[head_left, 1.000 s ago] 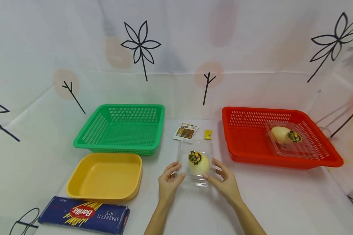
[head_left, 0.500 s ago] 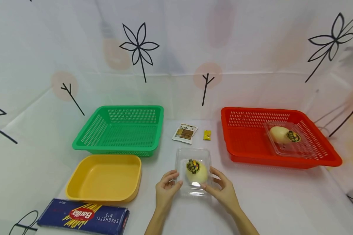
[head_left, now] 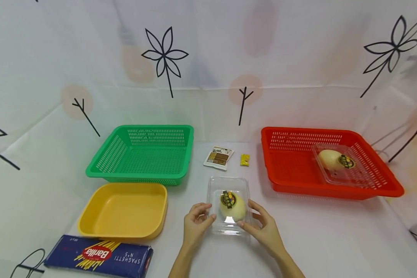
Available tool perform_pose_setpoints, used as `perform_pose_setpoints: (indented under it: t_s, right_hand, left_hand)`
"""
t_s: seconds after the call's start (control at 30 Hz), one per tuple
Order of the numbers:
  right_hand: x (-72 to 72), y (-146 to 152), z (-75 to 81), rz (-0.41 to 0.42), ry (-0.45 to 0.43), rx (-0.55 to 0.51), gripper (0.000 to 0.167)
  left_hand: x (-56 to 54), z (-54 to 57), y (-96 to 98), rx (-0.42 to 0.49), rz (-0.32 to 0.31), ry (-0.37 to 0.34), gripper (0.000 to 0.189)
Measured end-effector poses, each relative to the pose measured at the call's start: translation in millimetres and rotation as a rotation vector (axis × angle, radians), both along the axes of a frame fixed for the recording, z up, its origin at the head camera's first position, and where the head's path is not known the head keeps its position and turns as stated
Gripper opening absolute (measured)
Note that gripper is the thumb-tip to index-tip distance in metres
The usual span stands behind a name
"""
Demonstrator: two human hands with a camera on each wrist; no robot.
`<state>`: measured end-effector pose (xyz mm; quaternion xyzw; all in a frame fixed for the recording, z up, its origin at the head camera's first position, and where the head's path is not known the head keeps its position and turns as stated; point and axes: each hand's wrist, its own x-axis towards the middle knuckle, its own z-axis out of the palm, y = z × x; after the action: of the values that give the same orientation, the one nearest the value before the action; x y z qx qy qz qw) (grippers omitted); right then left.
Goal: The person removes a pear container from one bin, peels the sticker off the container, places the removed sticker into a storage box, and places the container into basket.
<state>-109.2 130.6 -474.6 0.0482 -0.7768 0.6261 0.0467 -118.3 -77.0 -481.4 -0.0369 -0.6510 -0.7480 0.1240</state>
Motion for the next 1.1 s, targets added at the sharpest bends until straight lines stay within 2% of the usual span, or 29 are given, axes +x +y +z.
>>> perform_pose_setpoints:
  t_s: [0.13,0.27,0.43,0.53,0.67,0.83,0.87,0.9,1.07,1.1]
  right_hand:
    - [-0.9,2,0.6,0.037,-0.018,-0.024,0.067]
    - [-6.1,5,2.4,0.097,-0.009,-0.035,0.071]
    - [-17.0,9,5.4,0.147,0.013,-0.011,0.07]
    - [-24.1,10,7.9,0.147,0.012,0.024,0.064]
    - [-33.0,10,11.1,0.166,0.003,0.039,0.06]
    - [-44.0,12,9.1,0.216,-0.011,0.034,0.059]
    - [-45.9,13,8.6,0.225,-0.015,0.036,0.059]
    - [-47.8,14,8.0,0.234,-0.018,0.039,0.06]
    - [-54.0,17,6.4,0.265,-0.034,0.048,0.061]
    - [-54.7,17,6.0,0.269,-0.035,0.049,0.061]
  left_hand:
    - [-3.3,3.7,-1.6,-0.077,0.005,-0.019,0.029]
    - [-7.4,8.1,-1.0,-0.188,0.058,-0.035,0.027]
    - [-18.0,15.5,2.6,-0.253,0.081,0.01,0.028]
    - [-26.5,19.7,4.5,-0.271,0.053,0.065,0.03]
    - [-38.4,23.0,7.4,-0.276,-0.021,0.137,0.03]
    - [-39.7,49.1,14.7,-0.286,-0.113,0.109,0.029]
    - [-40.8,51.1,16.1,-0.293,-0.12,0.095,0.03]
    - [-42.4,51.2,17.1,-0.295,-0.127,0.088,0.03]
    - [-58.8,26.1,17.0,-0.319,-0.148,0.109,0.032]
    - [-60.6,23.9,16.3,-0.329,-0.158,0.117,0.033]
